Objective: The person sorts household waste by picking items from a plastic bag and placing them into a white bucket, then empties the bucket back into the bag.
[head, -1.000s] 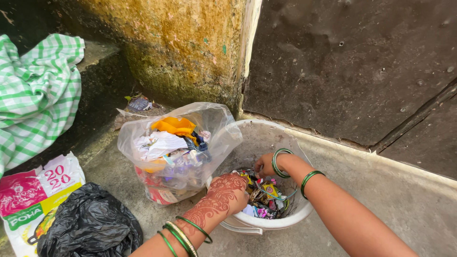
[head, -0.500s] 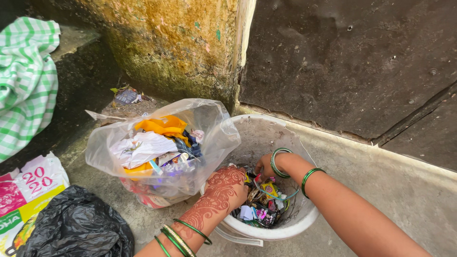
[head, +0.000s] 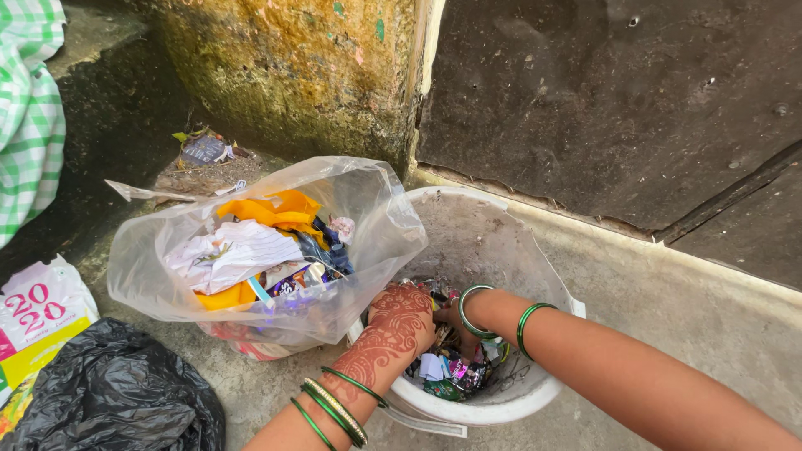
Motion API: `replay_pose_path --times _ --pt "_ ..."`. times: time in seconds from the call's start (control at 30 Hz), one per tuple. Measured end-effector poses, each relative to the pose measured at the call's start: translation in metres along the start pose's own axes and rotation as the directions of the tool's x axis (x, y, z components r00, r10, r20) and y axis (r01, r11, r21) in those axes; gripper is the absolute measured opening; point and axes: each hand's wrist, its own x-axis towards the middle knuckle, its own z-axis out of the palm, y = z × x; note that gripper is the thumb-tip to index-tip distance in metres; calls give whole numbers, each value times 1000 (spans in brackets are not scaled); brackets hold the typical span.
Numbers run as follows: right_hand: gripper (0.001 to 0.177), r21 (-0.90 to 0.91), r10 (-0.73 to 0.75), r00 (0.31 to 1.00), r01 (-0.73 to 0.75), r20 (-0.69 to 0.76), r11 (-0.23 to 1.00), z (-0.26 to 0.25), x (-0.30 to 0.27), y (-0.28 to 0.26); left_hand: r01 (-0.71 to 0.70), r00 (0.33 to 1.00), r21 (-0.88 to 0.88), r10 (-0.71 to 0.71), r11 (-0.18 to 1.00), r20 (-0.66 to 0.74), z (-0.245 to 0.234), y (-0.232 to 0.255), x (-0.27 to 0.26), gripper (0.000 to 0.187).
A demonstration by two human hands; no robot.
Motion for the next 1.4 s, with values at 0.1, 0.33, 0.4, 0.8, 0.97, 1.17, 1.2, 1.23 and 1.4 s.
replay_pose_path --times 0.1,0.33,0.4,0.8,0.97,1.17,1.2,1.23,1.4 --pt "126 9 41 999 -42 16 999 9 12 4 25 999 27 -26 999 25 -1 1 3 52" --pt "125 26 83 994 -85 67 996 8 19 6 41 999 17 -42 999 18 1 4 4 50" --pt "118 24 42 999 -42 34 999 4 19 7 47 999 21 -47 999 12 3 4 3 50" --pt "111 -39 14 999 -13 34 999 6 18 1 65 994 -4 -66 998 -90 6 2 6 52" --pt "82 -96 -27 1000 26 -4 995 7 34 8 61 980 -46 -69 997 -185 7 -1 8 52" --pt "62 -84 -63 998 60 -27 995 4 37 13 48 961 -86 -69 995 -268 8 -3 10 53" --pt "62 -79 -79 996 75 -49 994 3 36 14 45 957 -92 -69 995 -281 8 -2 11 53" --pt "61 -58 -77 995 74 -66 996 4 35 14 44 956 -97 -70 994 -286 9 -2 11 53" --pt "62 13 -83 990 85 -111 996 0 31 17 33 940 -128 -74 991 -334 9 1 13 54"
